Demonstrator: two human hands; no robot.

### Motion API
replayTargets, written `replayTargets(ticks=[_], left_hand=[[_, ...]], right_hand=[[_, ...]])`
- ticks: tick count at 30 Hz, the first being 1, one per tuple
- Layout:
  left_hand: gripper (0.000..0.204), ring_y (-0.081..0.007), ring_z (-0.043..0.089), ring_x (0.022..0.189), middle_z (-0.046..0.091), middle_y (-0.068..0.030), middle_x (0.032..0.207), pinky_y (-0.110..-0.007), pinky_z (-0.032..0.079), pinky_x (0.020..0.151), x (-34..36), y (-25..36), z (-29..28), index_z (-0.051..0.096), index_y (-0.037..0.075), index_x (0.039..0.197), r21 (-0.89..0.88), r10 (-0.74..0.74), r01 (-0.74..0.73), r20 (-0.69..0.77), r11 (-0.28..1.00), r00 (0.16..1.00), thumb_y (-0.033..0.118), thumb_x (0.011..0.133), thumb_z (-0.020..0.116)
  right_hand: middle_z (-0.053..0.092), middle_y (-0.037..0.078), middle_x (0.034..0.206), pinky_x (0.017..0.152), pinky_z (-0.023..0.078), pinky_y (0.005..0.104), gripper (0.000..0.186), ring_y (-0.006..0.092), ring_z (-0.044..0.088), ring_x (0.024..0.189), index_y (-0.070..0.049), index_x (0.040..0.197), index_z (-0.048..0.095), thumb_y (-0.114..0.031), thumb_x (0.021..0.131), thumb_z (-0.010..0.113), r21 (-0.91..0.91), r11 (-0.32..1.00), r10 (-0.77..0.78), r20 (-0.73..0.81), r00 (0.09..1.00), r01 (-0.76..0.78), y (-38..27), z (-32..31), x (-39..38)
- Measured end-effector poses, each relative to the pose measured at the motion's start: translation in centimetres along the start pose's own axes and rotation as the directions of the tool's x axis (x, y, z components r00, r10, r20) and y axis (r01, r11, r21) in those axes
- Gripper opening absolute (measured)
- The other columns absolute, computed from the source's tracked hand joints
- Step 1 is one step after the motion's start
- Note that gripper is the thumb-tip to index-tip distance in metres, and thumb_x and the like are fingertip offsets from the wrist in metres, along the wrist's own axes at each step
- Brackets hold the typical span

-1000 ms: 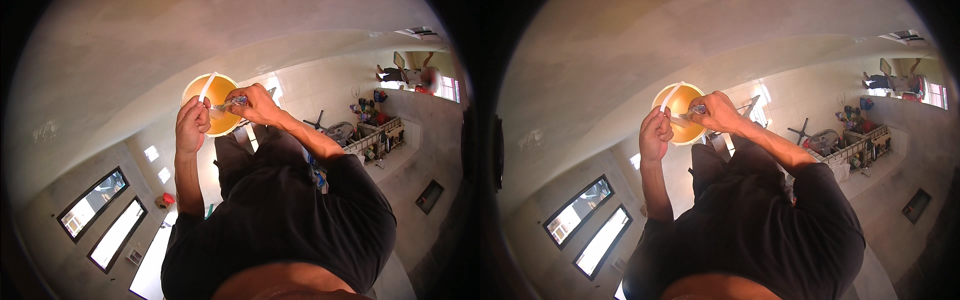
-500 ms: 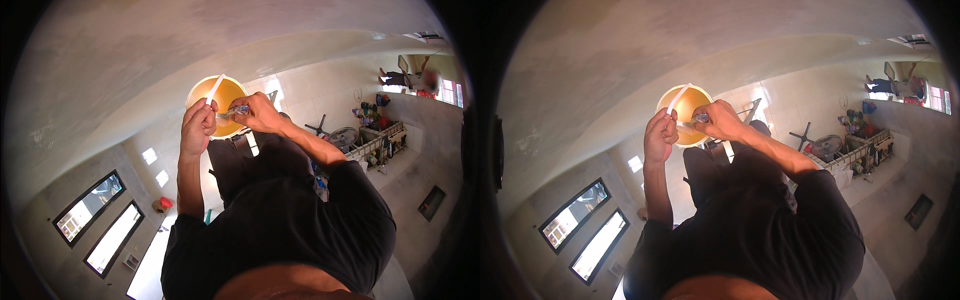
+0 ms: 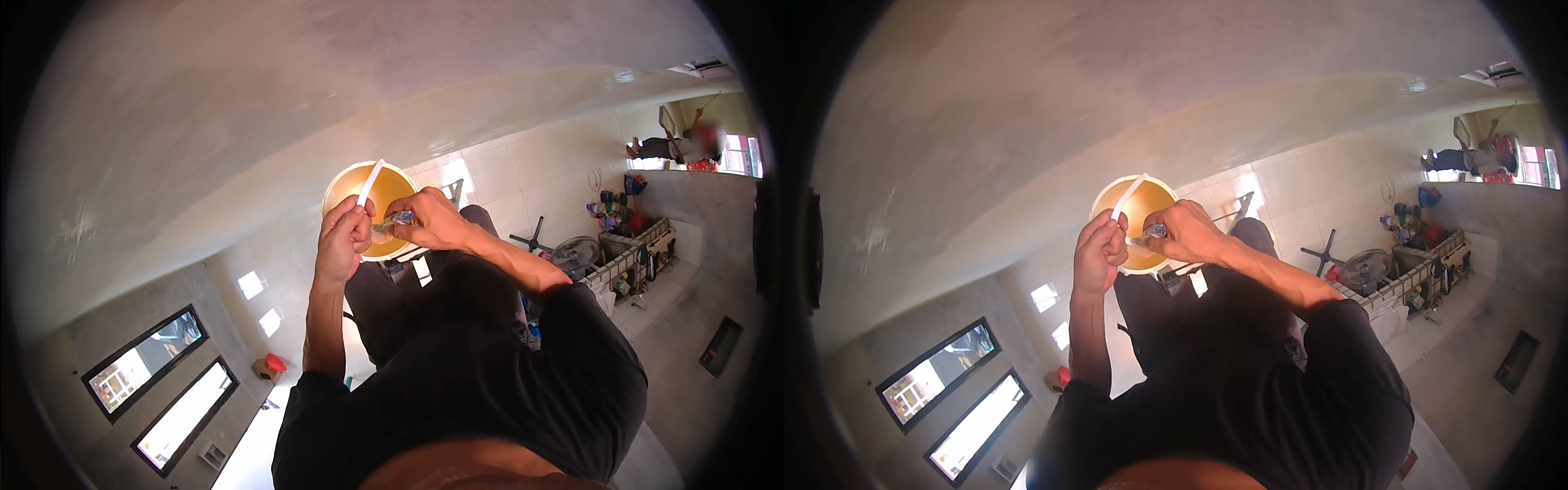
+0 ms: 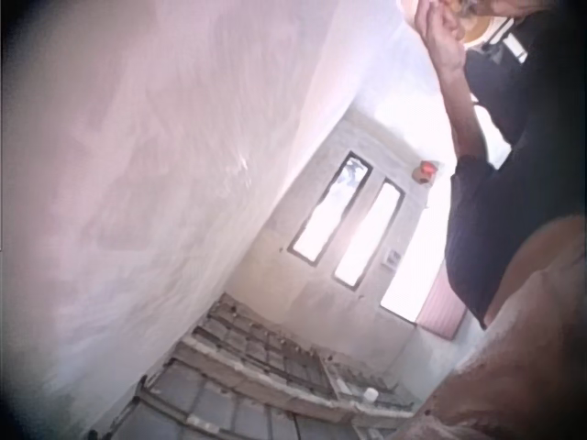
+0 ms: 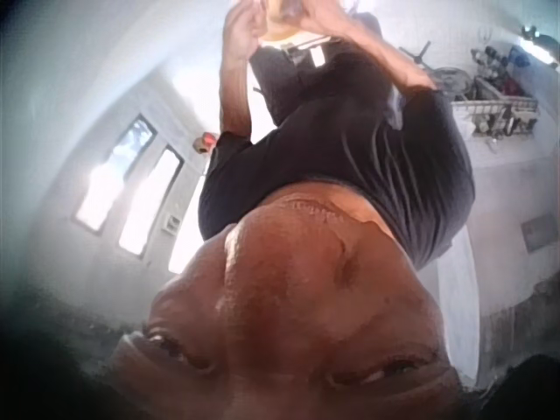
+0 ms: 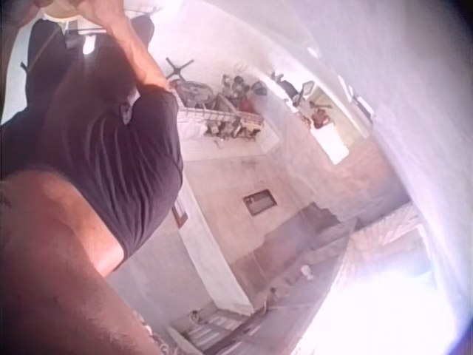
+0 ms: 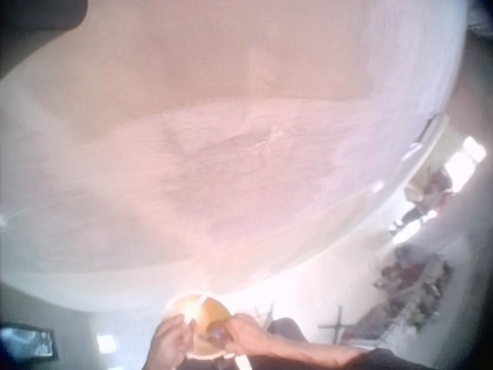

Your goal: The person paints a ceiling using a paintbrush and a bucket of paint. They repeatedly dip the brush into the bucket and apply paint to the ceiling surface in a room with windows and scattered items.

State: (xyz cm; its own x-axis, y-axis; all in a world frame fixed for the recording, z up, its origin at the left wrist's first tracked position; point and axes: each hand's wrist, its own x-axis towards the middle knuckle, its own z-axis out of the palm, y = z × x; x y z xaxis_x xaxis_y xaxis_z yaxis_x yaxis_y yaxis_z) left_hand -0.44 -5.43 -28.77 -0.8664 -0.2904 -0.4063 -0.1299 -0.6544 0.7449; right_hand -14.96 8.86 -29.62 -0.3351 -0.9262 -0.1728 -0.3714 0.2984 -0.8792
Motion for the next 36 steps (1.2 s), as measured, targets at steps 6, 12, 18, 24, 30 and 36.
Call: replayTargets(ticks=[6,12,18,24,30,36], left_hand=[[0.021,-0.0022,0.019,0.046,0.028,0.0072,0.057,-0.022,0.016,0.043,1.4,-2.1,-2.0,0.053,-0.001,0.098,0.009,0.011,-0.011,0.012,1.0,1.0,0.013,0.101,0.038],[0.02,-0.0019,0.019,0.046,0.028,0.0073,0.057,-0.021,0.016,0.043,2.9,-3.4,-3.3,0.053,-0.002,0.098,-0.001,0.011,-0.011,0.039,1.0,0.999,0.012,0.101,0.038],[0.02,-0.0018,0.019,0.046,0.028,0.0074,0.057,-0.021,0.016,0.043,3.9,-4.6,-4.7,0.053,-0.001,0.098,0.013,0.027,-0.028,0.077,1.0,0.997,0.013,0.101,0.039],[0.018,-0.0015,0.02,0.047,0.03,0.0073,0.058,-0.021,0.017,0.042,4.9,-5.4,-5.5,0.053,0.0,0.097,0.015,0.031,-0.032,0.069,0.999,0.997,0.013,0.1,0.041],[0.018,-0.0025,0.022,0.045,0.033,0.006,0.059,-0.021,0.017,0.041,5.3,-6.3,-6.5,0.054,0.001,0.097,0.012,0.061,-0.062,0.076,0.998,0.995,0.014,0.1,0.042],[0.018,-0.0036,0.02,0.042,0.029,0.0062,0.056,-0.022,0.017,0.04,5.1,-6.5,-6.2,0.053,0.001,0.098,-0.021,0.092,-0.091,0.106,0.996,0.99,0.014,0.1,0.04]], right_hand=[[0.064,0.023,0.069,0.062,0.049,0.0394,0.034,0.0367,0.064,0.063,0.002,0.095,0.072,-0.022,0.07,0.072,0.004,0.999,0.039,0.045,0.998,-0.039,2.3,0.8,1.0],[0.066,0.022,0.073,0.064,0.05,0.0389,0.032,0.0356,0.065,0.066,0.001,0.094,0.072,-0.02,0.07,0.072,0.04,0.998,-0.039,0.037,0.999,0.038,4.7,1.7,2.1],[0.064,0.019,0.066,0.064,0.049,0.0404,0.028,0.0363,0.064,0.066,0.0,0.088,0.073,-0.021,0.07,0.072,0.003,0.998,-0.065,0.002,0.998,0.065,5.7,2.6,2.9],[0.066,0.019,0.07,0.062,0.049,0.0391,0.028,0.0339,0.064,0.064,-0.003,0.09,0.073,-0.022,0.07,0.074,-0.042,0.995,-0.088,0.011,0.996,0.089,7.8,2.9,3.7],[0.066,0.018,0.072,0.061,0.049,0.0358,0.026,0.0275,0.064,0.064,-0.003,0.09,0.073,-0.02,0.07,0.076,0.008,0.982,-0.186,-0.004,0.982,0.186,9.7,3.5,4.7],[0.066,0.018,0.071,0.06,0.049,0.0369,0.024,0.0298,0.063,0.061,-0.002,0.087,0.073,-0.021,0.072,0.073,0.03,0.982,-0.187,-0.018,0.982,0.187,8.4,2.3,4.1]])
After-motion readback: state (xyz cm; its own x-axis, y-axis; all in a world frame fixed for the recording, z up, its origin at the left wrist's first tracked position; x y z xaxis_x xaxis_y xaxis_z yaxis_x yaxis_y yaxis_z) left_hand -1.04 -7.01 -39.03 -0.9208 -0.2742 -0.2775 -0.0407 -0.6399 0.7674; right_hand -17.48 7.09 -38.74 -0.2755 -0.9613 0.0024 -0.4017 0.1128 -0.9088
